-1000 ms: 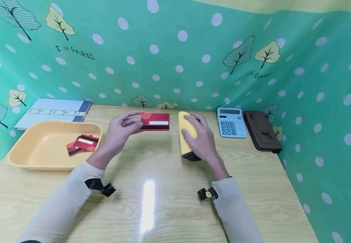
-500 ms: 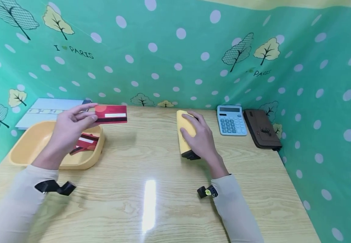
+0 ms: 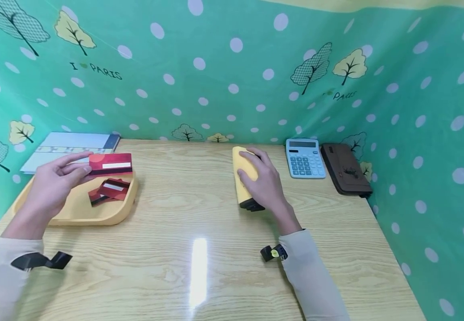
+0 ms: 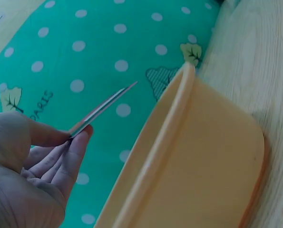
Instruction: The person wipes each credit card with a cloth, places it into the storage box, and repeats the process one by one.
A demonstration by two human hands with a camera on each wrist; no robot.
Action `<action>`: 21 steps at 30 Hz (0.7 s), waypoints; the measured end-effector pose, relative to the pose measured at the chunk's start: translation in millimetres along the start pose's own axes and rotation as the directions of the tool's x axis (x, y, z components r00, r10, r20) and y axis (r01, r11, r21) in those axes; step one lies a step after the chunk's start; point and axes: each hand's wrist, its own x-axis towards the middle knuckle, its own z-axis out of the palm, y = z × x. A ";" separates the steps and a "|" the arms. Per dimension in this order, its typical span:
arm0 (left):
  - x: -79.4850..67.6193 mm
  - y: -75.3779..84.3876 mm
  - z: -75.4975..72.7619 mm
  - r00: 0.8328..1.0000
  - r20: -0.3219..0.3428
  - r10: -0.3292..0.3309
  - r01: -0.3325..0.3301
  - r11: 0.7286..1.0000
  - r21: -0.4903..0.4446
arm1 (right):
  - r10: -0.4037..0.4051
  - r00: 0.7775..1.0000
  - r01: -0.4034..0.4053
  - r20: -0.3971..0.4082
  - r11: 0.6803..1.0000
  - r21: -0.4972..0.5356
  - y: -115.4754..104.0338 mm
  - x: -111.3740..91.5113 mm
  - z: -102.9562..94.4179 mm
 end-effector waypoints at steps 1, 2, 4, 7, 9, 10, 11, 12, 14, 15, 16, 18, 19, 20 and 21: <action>0.2 -2.9 -2.1 1.000 0.000 -0.004 0.004 1.000 -0.013 | 0.004 1.000 -0.004 0.004 1.000 0.001 0.1 -0.1 -0.1; 0.6 -5.7 -4.2 1.000 0.001 -0.006 0.006 1.000 -0.029 | 0.007 1.000 -0.007 0.008 1.000 0.002 0.2 -0.3 -0.1; 2.3 -11.1 -8.1 1.000 0.002 -0.006 0.006 0.999 -0.044 | 0.010 1.000 -0.010 0.015 1.000 0.005 0.2 -0.4 -0.1; 5.5 -18.9 -13.4 0.999 0.037 -0.007 0.007 1.000 -0.004 | 0.009 1.000 -0.009 0.017 1.000 0.010 -0.1 -0.6 0.0; 7.6 -24.0 -16.7 0.996 0.084 -0.013 0.010 0.999 0.038 | 0.007 1.000 -0.007 0.018 1.000 0.010 -0.5 -0.7 0.2; 8.5 -26.3 -18.4 0.994 0.112 -0.019 0.013 0.999 0.053 | 0.007 1.000 -0.007 0.020 1.000 0.009 -0.7 -0.9 0.3; 9.1 -28.6 -20.1 0.991 0.136 -0.021 0.010 0.997 0.082 | 0.008 1.000 -0.008 0.022 1.000 0.008 -0.9 -0.9 0.4; 9.9 -30.6 -21.7 0.987 0.158 -0.026 0.011 0.995 0.096 | 0.011 1.000 -0.011 0.025 1.000 0.007 -1.1 -1.1 0.4; 10.7 -34.4 -24.8 0.982 0.188 -0.033 0.011 0.993 0.118 | 0.013 1.000 -0.013 0.028 1.000 0.001 -1.8 -1.0 0.8; 11.2 -35.7 -26.3 0.979 0.200 -0.035 0.010 0.992 0.123 | 0.014 0.999 -0.014 0.030 1.000 0.000 -2.1 -1.0 0.9; 11.9 -36.6 -27.6 0.978 0.209 -0.031 0.004 0.991 0.132 | 0.016 0.999 -0.016 0.031 1.000 -0.001 -2.6 -1.1 0.9; 14.3 -38.0 -29.3 0.975 0.222 -0.027 -0.008 0.988 0.152 | 0.015 0.999 -0.015 0.031 1.000 -0.002 -2.9 -1.3 1.3; 15.6 -38.3 -29.9 0.973 0.231 -0.023 -0.014 0.987 0.158 | 0.012 0.999 -0.012 0.030 1.000 -0.004 -2.9 -1.2 1.7; 17.0 -38.7 -30.6 0.970 0.242 -0.021 -0.020 0.986 0.166 | 0.009 1.000 -0.009 0.030 1.000 -0.003 -3.0 -1.3 1.9; 18.2 -39.1 -31.0 0.968 0.249 -0.022 -0.021 0.985 0.170 | 0.004 1.000 -0.004 0.030 1.000 -0.003 -2.8 -1.3 2.4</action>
